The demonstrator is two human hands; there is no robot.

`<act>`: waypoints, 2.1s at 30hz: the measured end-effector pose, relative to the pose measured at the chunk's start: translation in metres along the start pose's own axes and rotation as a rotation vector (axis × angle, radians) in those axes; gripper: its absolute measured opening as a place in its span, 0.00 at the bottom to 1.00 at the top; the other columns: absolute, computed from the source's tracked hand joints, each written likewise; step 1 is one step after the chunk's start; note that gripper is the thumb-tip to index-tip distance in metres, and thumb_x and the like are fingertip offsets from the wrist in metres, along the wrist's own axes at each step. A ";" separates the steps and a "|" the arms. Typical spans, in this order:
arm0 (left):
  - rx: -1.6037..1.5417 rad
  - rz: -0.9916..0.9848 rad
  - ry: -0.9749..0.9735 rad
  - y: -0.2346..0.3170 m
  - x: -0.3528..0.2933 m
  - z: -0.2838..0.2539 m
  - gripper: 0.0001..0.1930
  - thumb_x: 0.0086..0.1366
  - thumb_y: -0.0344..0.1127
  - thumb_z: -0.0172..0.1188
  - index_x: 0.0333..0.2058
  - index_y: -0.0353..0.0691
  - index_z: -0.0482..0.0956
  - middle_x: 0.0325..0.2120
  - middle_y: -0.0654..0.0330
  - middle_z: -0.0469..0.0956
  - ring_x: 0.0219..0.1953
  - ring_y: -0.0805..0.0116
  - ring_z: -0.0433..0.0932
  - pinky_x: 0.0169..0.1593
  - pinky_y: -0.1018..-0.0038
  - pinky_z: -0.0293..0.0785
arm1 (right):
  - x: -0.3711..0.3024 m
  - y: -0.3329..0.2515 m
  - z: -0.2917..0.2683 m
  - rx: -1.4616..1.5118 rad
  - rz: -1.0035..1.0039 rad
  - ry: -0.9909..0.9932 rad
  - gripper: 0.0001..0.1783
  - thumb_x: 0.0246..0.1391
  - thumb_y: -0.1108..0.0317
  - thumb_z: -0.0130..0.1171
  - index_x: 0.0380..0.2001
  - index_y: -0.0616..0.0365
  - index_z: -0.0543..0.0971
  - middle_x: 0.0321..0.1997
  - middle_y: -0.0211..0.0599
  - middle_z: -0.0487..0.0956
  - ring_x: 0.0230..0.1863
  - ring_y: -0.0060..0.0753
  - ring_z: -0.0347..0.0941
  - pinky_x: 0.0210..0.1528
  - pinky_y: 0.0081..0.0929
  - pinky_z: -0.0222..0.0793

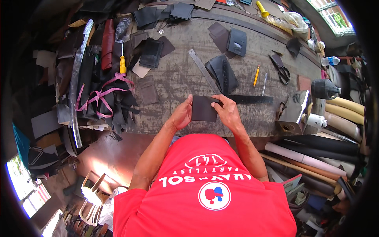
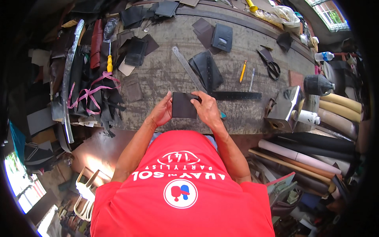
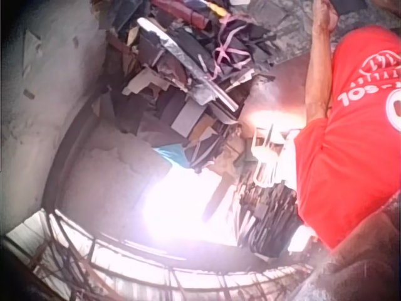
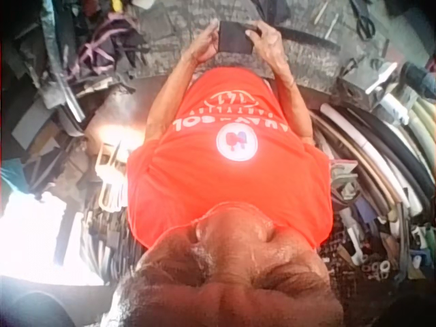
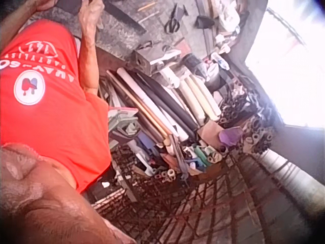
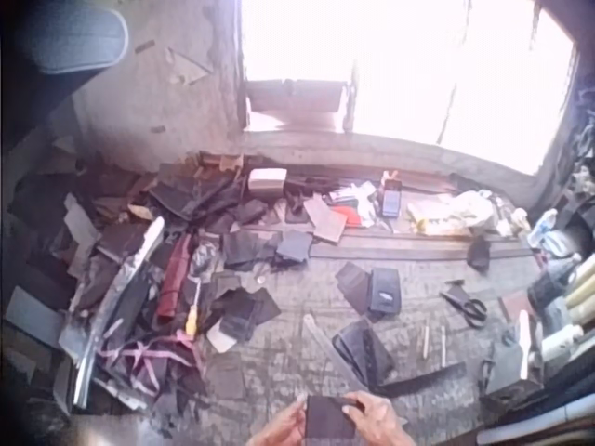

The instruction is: The person is sorting through and organizing pieces of leather material on a workshop table for a leather goods project.

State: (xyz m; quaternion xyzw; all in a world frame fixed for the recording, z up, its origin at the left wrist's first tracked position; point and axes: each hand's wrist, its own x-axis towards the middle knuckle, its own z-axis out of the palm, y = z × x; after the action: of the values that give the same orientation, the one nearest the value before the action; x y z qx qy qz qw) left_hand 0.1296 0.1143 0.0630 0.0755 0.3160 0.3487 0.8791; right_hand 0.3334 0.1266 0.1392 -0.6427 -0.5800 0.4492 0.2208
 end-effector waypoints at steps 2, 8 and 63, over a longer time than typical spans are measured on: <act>0.015 -0.007 0.009 0.001 0.001 0.001 0.32 0.78 0.57 0.37 0.61 0.33 0.69 0.55 0.53 0.78 0.56 0.63 0.79 0.60 0.64 0.75 | 0.002 0.002 0.000 -0.003 -0.030 0.002 0.17 0.56 0.69 0.62 0.47 0.66 0.81 0.37 0.58 0.82 0.37 0.51 0.82 0.41 0.35 0.74; 0.038 0.008 0.001 0.005 0.001 0.003 0.22 0.77 0.46 0.49 0.56 0.32 0.73 0.51 0.54 0.80 0.52 0.64 0.81 0.58 0.64 0.77 | 0.003 0.001 -0.001 -0.015 0.001 -0.010 0.17 0.55 0.68 0.62 0.46 0.66 0.81 0.37 0.59 0.82 0.38 0.54 0.82 0.42 0.37 0.74; 0.434 0.513 0.544 0.029 0.043 -0.053 0.13 0.73 0.31 0.54 0.50 0.29 0.78 0.41 0.62 0.82 0.40 0.76 0.76 0.47 0.73 0.74 | 0.114 0.024 0.078 0.316 0.050 -0.245 0.12 0.63 0.67 0.62 0.44 0.66 0.80 0.30 0.29 0.80 0.30 0.18 0.73 0.32 0.24 0.71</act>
State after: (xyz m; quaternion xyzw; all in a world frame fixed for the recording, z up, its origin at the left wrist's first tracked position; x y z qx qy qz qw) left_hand 0.1051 0.1591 0.0103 0.2400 0.5732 0.4885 0.6125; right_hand 0.2731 0.2105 0.0445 -0.5549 -0.5087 0.6148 0.2354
